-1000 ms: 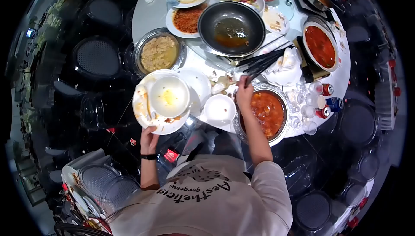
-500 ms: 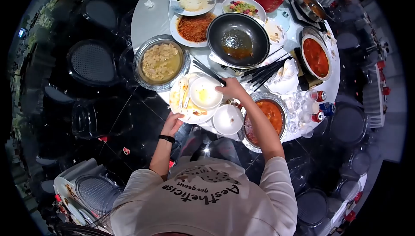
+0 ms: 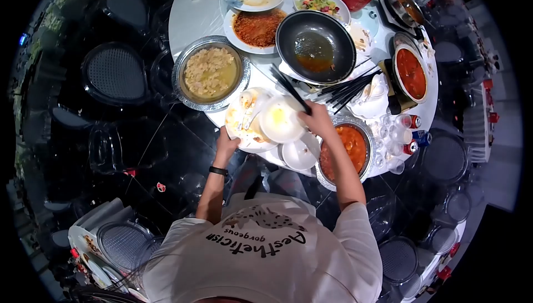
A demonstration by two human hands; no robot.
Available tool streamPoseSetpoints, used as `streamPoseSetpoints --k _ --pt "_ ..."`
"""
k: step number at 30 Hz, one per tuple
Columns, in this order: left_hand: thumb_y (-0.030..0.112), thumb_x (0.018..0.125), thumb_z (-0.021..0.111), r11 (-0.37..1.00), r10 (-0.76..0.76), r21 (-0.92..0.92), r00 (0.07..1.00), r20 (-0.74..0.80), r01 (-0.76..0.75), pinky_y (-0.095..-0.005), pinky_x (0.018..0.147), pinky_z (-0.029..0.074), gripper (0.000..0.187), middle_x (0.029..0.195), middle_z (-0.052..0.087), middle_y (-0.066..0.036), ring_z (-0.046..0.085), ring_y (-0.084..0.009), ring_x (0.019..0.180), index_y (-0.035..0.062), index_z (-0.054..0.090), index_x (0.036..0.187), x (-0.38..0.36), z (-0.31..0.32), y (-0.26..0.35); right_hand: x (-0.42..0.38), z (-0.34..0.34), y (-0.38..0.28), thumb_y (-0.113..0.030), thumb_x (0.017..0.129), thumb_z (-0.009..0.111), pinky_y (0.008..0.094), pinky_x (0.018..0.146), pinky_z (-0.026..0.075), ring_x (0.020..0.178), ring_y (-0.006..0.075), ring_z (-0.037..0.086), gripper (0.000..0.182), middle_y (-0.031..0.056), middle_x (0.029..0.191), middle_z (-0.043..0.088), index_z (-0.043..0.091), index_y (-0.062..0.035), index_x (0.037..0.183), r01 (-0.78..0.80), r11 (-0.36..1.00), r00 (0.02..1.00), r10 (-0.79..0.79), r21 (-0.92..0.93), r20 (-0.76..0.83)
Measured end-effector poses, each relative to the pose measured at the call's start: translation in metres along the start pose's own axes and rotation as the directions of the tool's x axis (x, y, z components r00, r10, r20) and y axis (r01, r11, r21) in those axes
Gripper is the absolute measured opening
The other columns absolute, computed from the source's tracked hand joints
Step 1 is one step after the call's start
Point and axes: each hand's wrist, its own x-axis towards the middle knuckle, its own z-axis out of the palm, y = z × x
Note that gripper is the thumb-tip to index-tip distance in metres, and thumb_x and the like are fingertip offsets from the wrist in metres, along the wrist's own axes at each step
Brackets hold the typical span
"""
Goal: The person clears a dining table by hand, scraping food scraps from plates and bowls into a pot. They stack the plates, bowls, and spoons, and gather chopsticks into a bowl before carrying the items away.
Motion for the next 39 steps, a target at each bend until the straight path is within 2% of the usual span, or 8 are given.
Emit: streamPoseSetpoints --k 4,6,13,20,23,25,32,39 --pt "0.012 0.075 0.065 0.813 0.088 0.583 0.988 -0.127 0.003 -0.0445 0.078 0.046 0.044 0.109 0.053 -0.023 0.055 -0.0368 0.09 -0.0034 0.047 0.113 -0.013 0.001 0.036 -0.052 -0.026 0.032 -0.016 0.076 0.066 0.0337 0.058 0.047 0.054 0.0226 0.059 0.027 0.0153 0.062 0.06 0.066 0.0025 0.095 -0.113 0.982 0.99 0.124 -0.153 0.064" --pt "0.016 0.074 0.068 0.715 0.317 0.686 0.938 -0.141 -0.139 -0.0452 0.082 0.043 0.047 0.104 0.054 -0.023 0.051 -0.0393 0.093 -0.0047 0.048 0.111 -0.016 0.005 0.061 -0.069 -0.023 0.041 -0.016 0.076 0.067 0.0343 0.059 0.047 0.056 0.0253 0.061 0.027 0.0177 0.064 0.061 0.067 0.0023 0.095 -0.134 0.975 0.988 0.146 -0.175 0.058" --pt "0.014 0.076 0.061 0.302 0.47 0.939 0.882 0.005 -0.166 -0.042 0.082 0.041 0.023 0.089 0.058 -0.019 0.051 -0.0336 0.093 -0.0016 0.051 0.091 0.03 0.051 0.046 -0.092 -0.007 0.075 -0.032 0.073 0.075 0.0344 0.062 0.049 0.062 0.028 0.063 0.044 0.0155 0.069 0.063 0.063 0.0011 0.098 -0.208 0.958 0.978 0.197 -0.196 -0.074" --pt "0.009 0.084 0.048 0.063 0.441 0.983 0.889 0.125 -0.17 -0.04 0.07 0.048 0.008 0.079 0.06 -0.012 0.06 -0.0284 0.081 0.0031 0.052 0.085 0.019 0.062 0.065 -0.132 -0.016 0.104 -0.04 0.082 0.068 0.0329 0.064 0.047 0.064 0.0243 0.062 0.045 0.0131 0.073 0.063 0.061 -0.0004 0.103 -0.179 0.976 0.929 0.208 0.121 -0.307" --pt "0.009 0.085 0.047 0.18 0.322 0.945 0.924 0.205 -0.272 -0.0402 0.06 0.051 0.01 0.078 0.06 -0.014 0.063 -0.03 0.069 0.0023 0.05 0.093 -0.006 0.069 0.104 -0.151 -0.024 0.134 -0.038 0.084 0.067 0.03 0.059 0.046 0.059 0.0182 0.057 0.043 0.0106 0.071 0.062 0.061 -0.0007 0.104 -0.319 0.936 0.866 0.351 0.149 -0.357" --pt "0.008 0.086 0.047 0.235 0.306 0.885 0.895 0.324 -0.401 -0.0395 0.055 0.052 0.017 0.077 0.06 -0.015 0.064 -0.0305 0.064 0.0001 0.05 0.101 -0.018 0.093 0.121 -0.166 -0.032 0.142 -0.033 0.086 0.066 0.0249 0.052 0.04 0.055 0.008 0.05 0.038 -0.0001 0.063 0.053 0.062 0.001 0.101 -0.265 0.853 0.813 0.448 0.45 -0.372" --pt "0.007 0.085 0.045 0.101 0.522 0.676 0.618 0.588 -0.73 -0.042 0.062 0.051 0.041 0.088 0.059 -0.018 0.064 -0.0333 0.069 -0.0058 0.042 0.124 0.023 0.327 0.175 -0.2 -0.065 0.146 -0.02 0.089 0.062 0.0207 0.052 0.035 0.057 0.0042 0.044 0.018 -0.004 0.064 0.049 0.059 -0.0024 0.091 -0.115 0.729 0.749 0.509 0.674 -0.423" --pt "0.017 0.087 0.051 0.077 0.499 0.795 0.713 0.492 -0.602 -0.0452 0.075 0.047 0.046 0.106 0.053 -0.017 0.058 -0.0325 0.092 -0.0044 0.039 0.127 0.081 0.468 0.158 -0.227 -0.089 0.174 -0.021 0.09 0.062 0.0199 0.056 0.037 0.061 0.004 0.047 0.02 -0.0046 0.067 0.052 0.061 -0.0032 0.098 -0.144 0.642 0.78 0.542 0.753 -0.312"
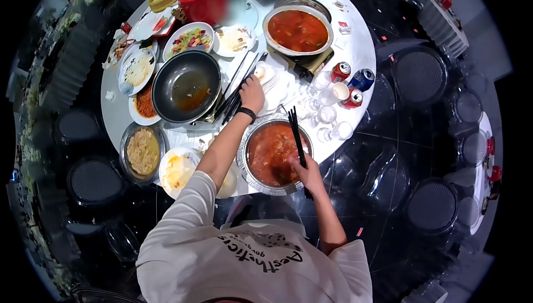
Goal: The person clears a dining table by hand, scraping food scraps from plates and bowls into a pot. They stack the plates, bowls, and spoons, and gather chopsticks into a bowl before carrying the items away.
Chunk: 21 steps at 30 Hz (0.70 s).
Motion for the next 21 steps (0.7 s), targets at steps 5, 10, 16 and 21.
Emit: streamPoseSetpoints --k 5,10,16,21 --pt "0.031 0.081 0.064 0.985 0.042 -0.165 0.999 0.015 -0.039 -0.0484 0.088 0.038 0.072 0.119 0.044 -0.019 0.043 -0.0347 0.109 -0.0044 0.032 0.135 -0.004 -0.01 0.01 0.033 -0.014 0.018 -0.022 0.094 0.054 0.0198 0.05 0.035 0.054 0.005 0.045 0.017 -0.0038 0.062 0.048 0.056 -0.0051 0.091 0.069 0.994 0.998 -0.069 0.08 -0.002" --pt "0.024 0.083 0.062 0.947 0.147 -0.26 0.974 -0.173 -0.19 -0.0455 0.098 0.034 0.059 0.129 0.042 -0.022 0.039 -0.038 0.118 -0.0049 0.04 0.129 -0.053 -0.054 -0.015 0.086 0.013 -0.028 -0.019 0.093 0.05 0.0248 0.045 0.036 0.05 0.0108 0.043 0.015 0.0008 0.063 0.045 0.051 -0.0039 0.092 -0.227 0.843 0.954 0.09 0.487 0.287" --pt "0.01 0.084 0.058 0.887 0.026 -0.444 0.972 -0.233 -0.13 -0.0437 0.099 0.035 0.044 0.126 0.043 -0.022 0.042 -0.0384 0.116 -0.0034 0.046 0.125 -0.173 -0.151 -0.079 0.235 0.136 -0.045 -0.011 0.085 0.049 0.0349 0.048 0.042 0.055 0.0232 0.05 0.022 0.0138 0.076 0.049 0.042 0.0041 0.1 -0.331 0.802 0.904 0.118 0.497 0.412" --pt "0.006 0.088 0.053 0.867 -0.117 -0.496 0.987 -0.109 0.048 -0.039 0.099 0.037 0.036 0.127 0.044 -0.019 0.045 -0.0343 0.118 0.0001 0.05 0.124 -0.245 -0.202 -0.118 0.325 0.213 -0.053 -0.007 0.079 0.051 0.0416 0.061 0.048 0.073 0.0355 0.056 0.044 0.0257 0.096 0.051 0.031 0.0094 0.114 -0.193 0.96 0.981 0.195 0.203 0.012"
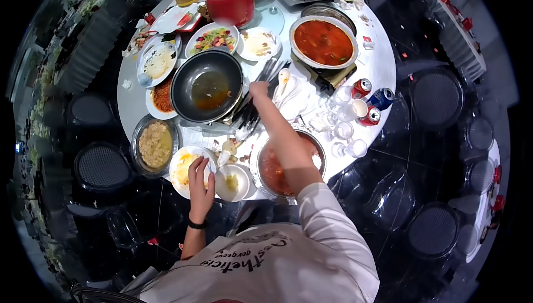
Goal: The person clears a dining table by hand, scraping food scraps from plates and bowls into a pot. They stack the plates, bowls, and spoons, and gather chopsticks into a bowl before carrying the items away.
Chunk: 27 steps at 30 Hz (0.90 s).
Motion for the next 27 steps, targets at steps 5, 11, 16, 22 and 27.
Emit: streamPoseSetpoints --k 5,11,16,22,27 --pt "0.006 0.087 0.055 0.995 -0.101 -0.011 0.994 -0.046 0.101 -0.0377 0.096 0.04 0.036 0.126 0.046 -0.017 0.048 -0.0334 0.115 0.0012 0.051 0.123 -0.03 -0.046 -0.023 -0.028 0.02 -0.029 -0.014 0.082 0.057 0.0414 0.084 0.051 0.102 0.0412 0.058 0.066 0.0306 0.124 0.044 0.023 0.0063 0.134 -0.051 0.811 0.907 -0.206 -0.582 -0.367" --pt "0.006 0.085 0.057 0.994 -0.109 -0.012 0.994 -0.005 0.109 -0.0371 0.094 0.042 0.035 0.125 0.048 -0.016 0.05 -0.033 0.115 0.002 0.053 0.12 -0.044 -0.085 -0.06 -0.025 0.033 -0.018 -0.011 0.092 0.04 0.0408 0.071 0.055 0.089 0.0325 0.066 0.044 0.0233 0.103 0.063 0.03 0.0084 0.13 0.009 0.575 0.823 -0.469 -0.818 -0.321" --pt "0.005 0.085 0.058 0.997 -0.074 -0.024 0.997 0.037 0.075 -0.0367 0.092 0.044 0.034 0.125 0.047 -0.016 0.051 -0.0332 0.113 0.0024 0.053 0.118 -0.047 -0.109 -0.09 -0.022 0.025 -0.024 -0.017 0.091 0.036 0.0456 0.086 0.048 0.102 0.0375 0.061 0.032 0.0247 0.109 0.062 0.05 0.0014 0.113 0.012 0.574 0.844 -0.445 -0.819 -0.3" --pt "0.007 0.084 0.06 0.997 -0.06 -0.035 0.994 0.089 0.063 -0.0369 0.09 0.045 0.036 0.123 0.049 -0.016 0.051 -0.0339 0.111 0.0031 0.053 0.119 -0.054 -0.122 -0.12 -0.034 0.011 -0.029 -0.019 0.089 0.041 0.0459 0.089 0.047 0.106 0.0379 0.059 0.032 0.0217 0.112 0.062 0.061 -0.0016 0.106 0.018 0.432 0.899 -0.401 -0.902 -0.174" --pt "0.008 0.083 0.06 0.999 -0.025 0.034 0.995 0.1 0.021 -0.037 0.089 0.046 0.035 0.123 0.049 -0.015 0.052 -0.0334 0.109 0.0036 0.054 0.117 -0.059 -0.124 -0.142 -0.066 0.023 -0.039 -0.017 0.088 0.044 0.0456 0.091 0.046 0.109 0.0377 0.057 0.031 0.0211 0.118 0.059 0.053 -0.0004 0.113 0.006 0.497 0.904 -0.374 -0.868 -0.208"
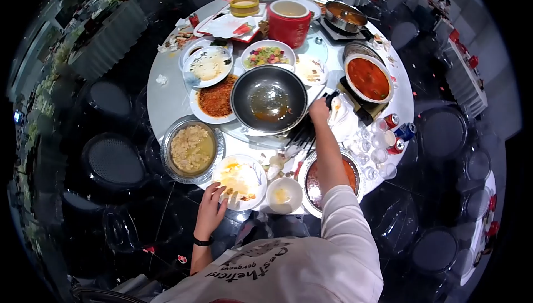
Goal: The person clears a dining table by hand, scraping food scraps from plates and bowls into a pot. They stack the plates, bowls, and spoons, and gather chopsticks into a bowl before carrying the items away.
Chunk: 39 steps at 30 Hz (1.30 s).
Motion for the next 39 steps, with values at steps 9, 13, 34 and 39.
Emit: streamPoseSetpoints --k 9,13,34,39 --pt "0.01 0.083 0.059 1.0 0.007 -0.015 1.0 0.025 -0.007 -0.039 0.088 0.046 0.032 0.121 0.05 -0.016 0.054 -0.0338 0.105 0.0023 0.055 0.114 0.004 -0.01 -0.006 0.022 0.014 0.031 -0.025 0.081 0.055 0.0464 0.089 0.047 0.105 0.0382 0.059 0.036 0.0213 0.113 0.061 0.061 -0.0057 0.11 0.13 0.978 0.991 -0.129 -0.161 0.02" --pt "0.01 0.083 0.059 0.999 0.051 -0.001 0.999 0.012 -0.051 -0.04 0.087 0.045 0.032 0.121 0.05 -0.017 0.054 -0.0337 0.103 0.0014 0.055 0.114 0.002 -0.009 -0.009 0.019 0.019 0.041 -0.032 0.078 0.063 0.046 0.086 0.049 0.098 0.0392 0.061 0.037 0.0246 0.102 0.063 0.063 -0.002 0.101 0.218 0.964 0.974 -0.226 -0.151 -0.036" --pt "0.006 0.082 0.061 0.978 0.177 0.115 0.984 -0.038 -0.171 -0.0387 0.083 0.048 0.031 0.115 0.054 -0.017 0.057 -0.0346 0.099 0.0016 0.057 0.112 -0.006 0.007 0.02 -0.218 -0.165 0.251 -0.022 0.087 0.059 0.0223 0.05 0.045 0.056 0.0097 0.057 0.023 0.0024 0.074 0.062 0.059 -0.004 0.101 0.009 0.891 0.845 -0.25 0.455 0.472" --pt "0.004 0.083 0.059 0.988 0.143 0.067 0.989 -0.045 -0.139 -0.0395 0.087 0.046 0.03 0.111 0.056 -0.017 0.056 -0.035 0.101 -0.0003 0.057 0.112 -0.014 0.027 0.102 -0.247 -0.214 0.393 -0.025 0.085 0.065 0.0244 0.052 0.048 0.059 0.0121 0.06 0.03 0.0056 0.075 0.063 0.058 -0.002 0.102 -0.127 0.946 0.872 -0.037 0.299 0.489"
